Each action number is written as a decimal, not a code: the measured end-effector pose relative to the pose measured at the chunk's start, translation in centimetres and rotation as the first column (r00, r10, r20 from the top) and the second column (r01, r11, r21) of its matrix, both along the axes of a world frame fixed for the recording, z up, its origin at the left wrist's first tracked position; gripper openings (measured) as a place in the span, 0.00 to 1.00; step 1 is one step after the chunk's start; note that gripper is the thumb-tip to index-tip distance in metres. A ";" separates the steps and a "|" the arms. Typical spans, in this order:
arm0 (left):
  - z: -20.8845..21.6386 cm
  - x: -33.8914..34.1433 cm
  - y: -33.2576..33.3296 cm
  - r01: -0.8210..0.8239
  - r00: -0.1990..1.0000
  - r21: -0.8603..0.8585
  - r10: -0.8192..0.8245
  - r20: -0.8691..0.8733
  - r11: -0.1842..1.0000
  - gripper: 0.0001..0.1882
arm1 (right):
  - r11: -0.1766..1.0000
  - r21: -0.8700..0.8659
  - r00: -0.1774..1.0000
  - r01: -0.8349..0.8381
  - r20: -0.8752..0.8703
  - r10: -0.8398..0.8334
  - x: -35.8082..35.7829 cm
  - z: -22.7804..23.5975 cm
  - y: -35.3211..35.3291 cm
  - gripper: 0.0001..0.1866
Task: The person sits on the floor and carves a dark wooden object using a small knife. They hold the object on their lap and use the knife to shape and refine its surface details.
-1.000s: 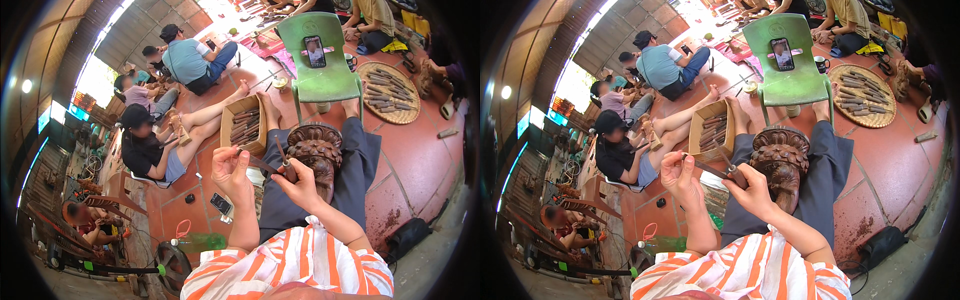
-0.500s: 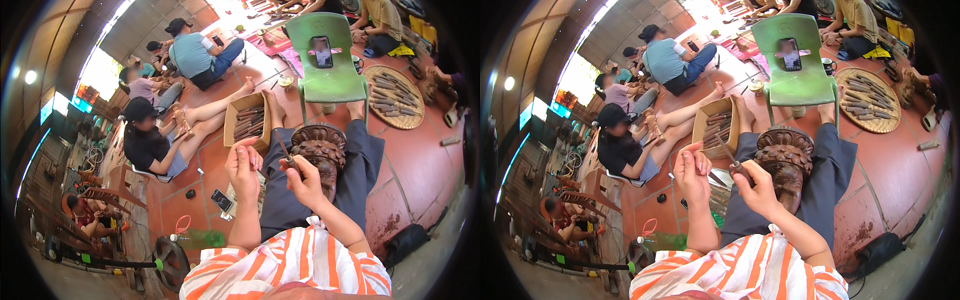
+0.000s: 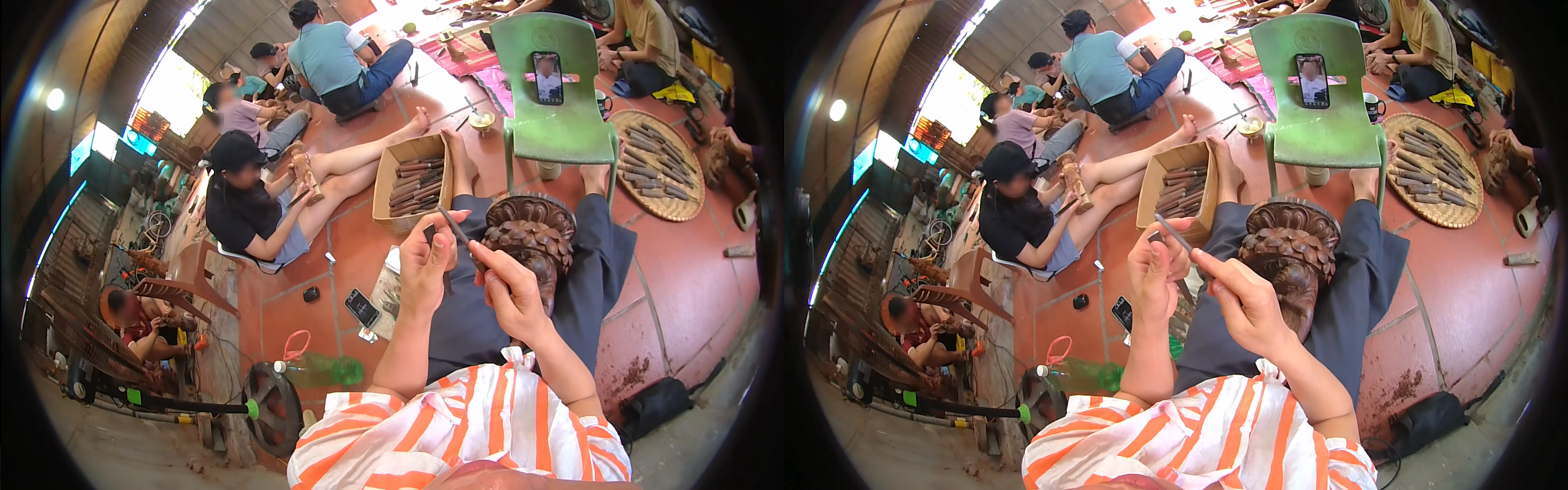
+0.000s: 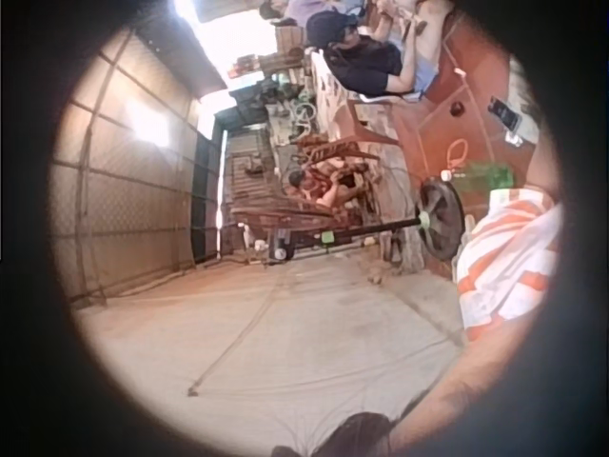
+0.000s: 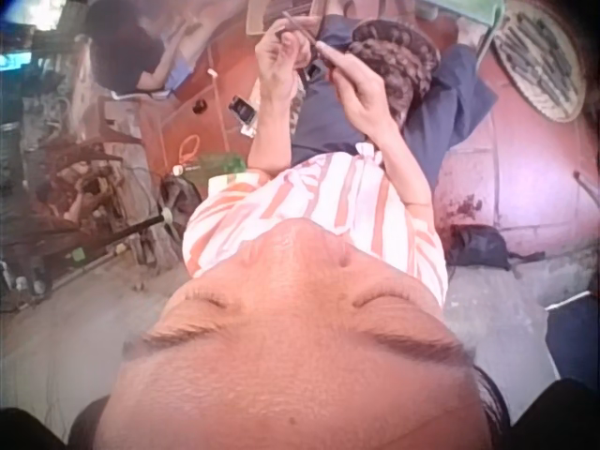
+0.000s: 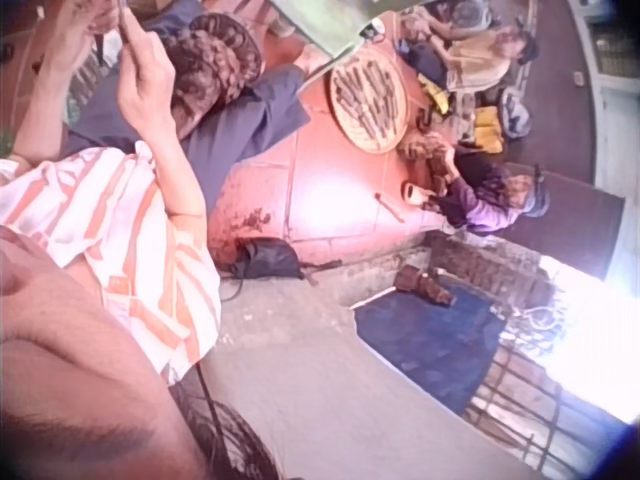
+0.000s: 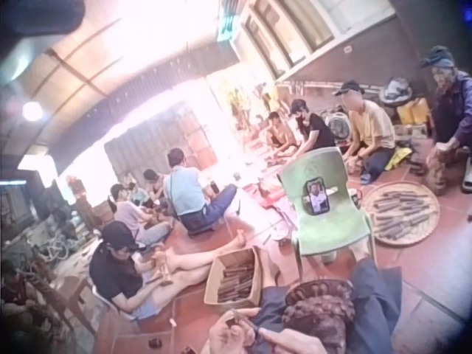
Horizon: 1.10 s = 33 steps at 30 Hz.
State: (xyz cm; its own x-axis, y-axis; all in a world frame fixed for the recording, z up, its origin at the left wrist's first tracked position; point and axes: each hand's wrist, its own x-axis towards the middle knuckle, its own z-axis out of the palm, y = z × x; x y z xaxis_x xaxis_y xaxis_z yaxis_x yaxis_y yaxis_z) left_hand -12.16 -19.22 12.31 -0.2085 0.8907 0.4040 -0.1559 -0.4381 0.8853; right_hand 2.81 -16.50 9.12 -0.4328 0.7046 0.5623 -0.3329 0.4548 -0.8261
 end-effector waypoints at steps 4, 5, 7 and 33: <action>-0.1 0.2 0.0 -0.046 0.995 -0.007 0.046 -0.086 0.999 0.30 | 0.997 0.074 0.993 0.011 0.114 -0.020 0.2 0.2 -0.2 0.24; 0.0 0.4 0.1 -0.058 0.994 -0.017 0.056 -0.089 0.998 0.29 | 0.997 0.079 0.991 0.007 0.134 -0.018 0.3 0.3 -0.2 0.25; 0.0 0.5 0.1 -0.082 0.993 -0.039 0.079 -0.083 0.996 0.27 | 0.994 0.109 0.988 0.007 0.153 -0.023 0.3 0.5 -0.3 0.25; -0.1 0.7 -1.1 -0.423 0.822 0.110 0.432 -0.370 0.899 0.17 | 0.987 0.128 0.989 -0.094 0.125 0.078 0.4 0.3 0.0 0.22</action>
